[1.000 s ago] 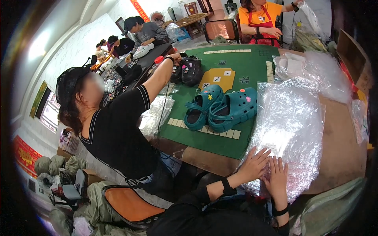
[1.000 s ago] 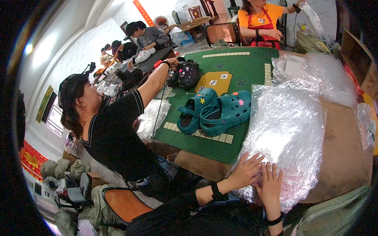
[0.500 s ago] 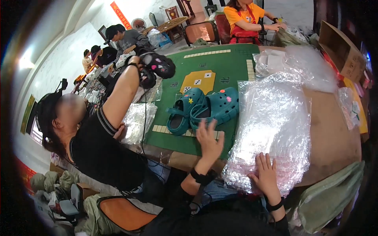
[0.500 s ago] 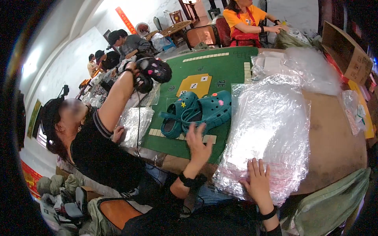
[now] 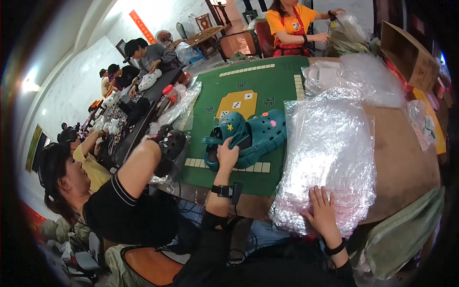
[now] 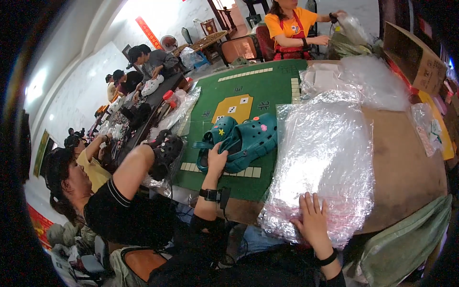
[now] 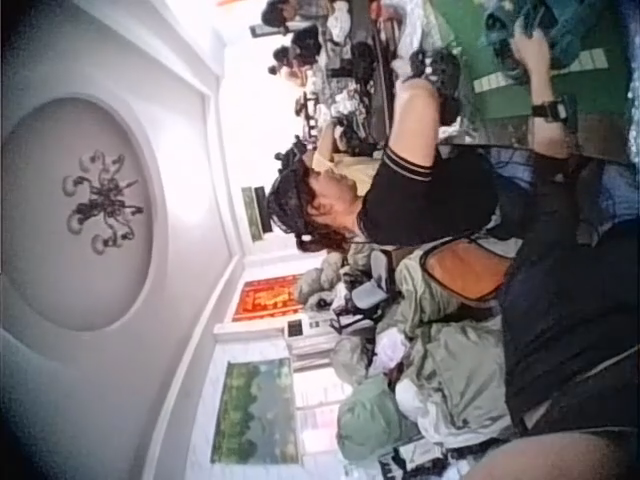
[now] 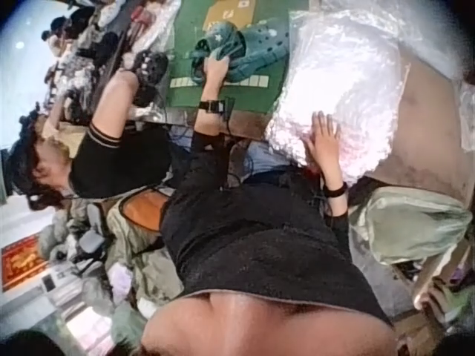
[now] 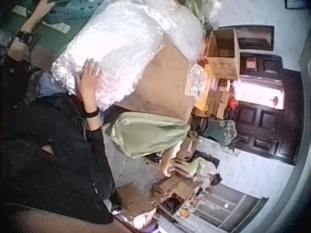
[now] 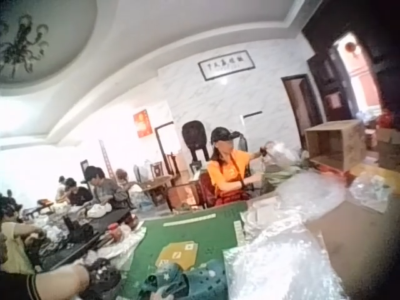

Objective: Packing various slippers and shoes into plastic bags and placing them into larger transport sacks.

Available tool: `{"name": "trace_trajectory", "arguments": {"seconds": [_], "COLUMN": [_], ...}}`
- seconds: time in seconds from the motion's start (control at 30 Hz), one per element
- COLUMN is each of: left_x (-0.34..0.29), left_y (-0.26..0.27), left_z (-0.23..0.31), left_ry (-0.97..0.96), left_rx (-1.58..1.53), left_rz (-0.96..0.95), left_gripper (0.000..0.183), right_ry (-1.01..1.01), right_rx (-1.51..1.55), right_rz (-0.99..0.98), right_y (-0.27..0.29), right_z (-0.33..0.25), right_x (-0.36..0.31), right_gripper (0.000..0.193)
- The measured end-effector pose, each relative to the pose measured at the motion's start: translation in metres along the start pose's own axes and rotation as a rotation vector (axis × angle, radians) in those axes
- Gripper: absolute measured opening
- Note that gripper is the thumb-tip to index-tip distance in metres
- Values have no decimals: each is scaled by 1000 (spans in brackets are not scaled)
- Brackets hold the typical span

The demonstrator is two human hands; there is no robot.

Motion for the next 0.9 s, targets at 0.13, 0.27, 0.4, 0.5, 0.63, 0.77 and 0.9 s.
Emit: {"name": "trace_trajectory", "arguments": {"seconds": [0.13,0.27,0.4,0.5,0.63,0.77,0.9], "left_x": [-7,-13,-28,-44,-66,-79,-99], "left_y": [-7,-5,4,-1,-6,17,44], "left_z": [8,21,43,60,46,89,159], "left_ry": [-7,40,12,-51,-108,-55,-712], "left_rx": [106,68,159,238,133,131,493], "left_rz": [-25,-49,-206,-346,-318,-554,-101], "left_gripper": [59,54,44,39,44,54,47], "right_ry": [3,2,21,6,14,-8,-61], "right_rx": [-20,-32,-24,-27,-24,-47,-63], "right_rz": [-3,29,14,10,-39,-32,-28], "right_y": [0,-4,-6,-6,0,-1,-2], "right_z": [-1,0,0,1,-5,2,7], "right_x": [0,3,5,4,3,-3,-4], "right_gripper": [82,81,82,82,83,83,82]}}
Point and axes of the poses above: each hand's wrist, its own x-axis towards the middle knuckle, its own y-axis out of the back of the hand, z = x × y, the point moved 2 cm from there along x, towards the middle knuckle, and after that the axes turned 12 degrees about -y, right-handed, at the moved point
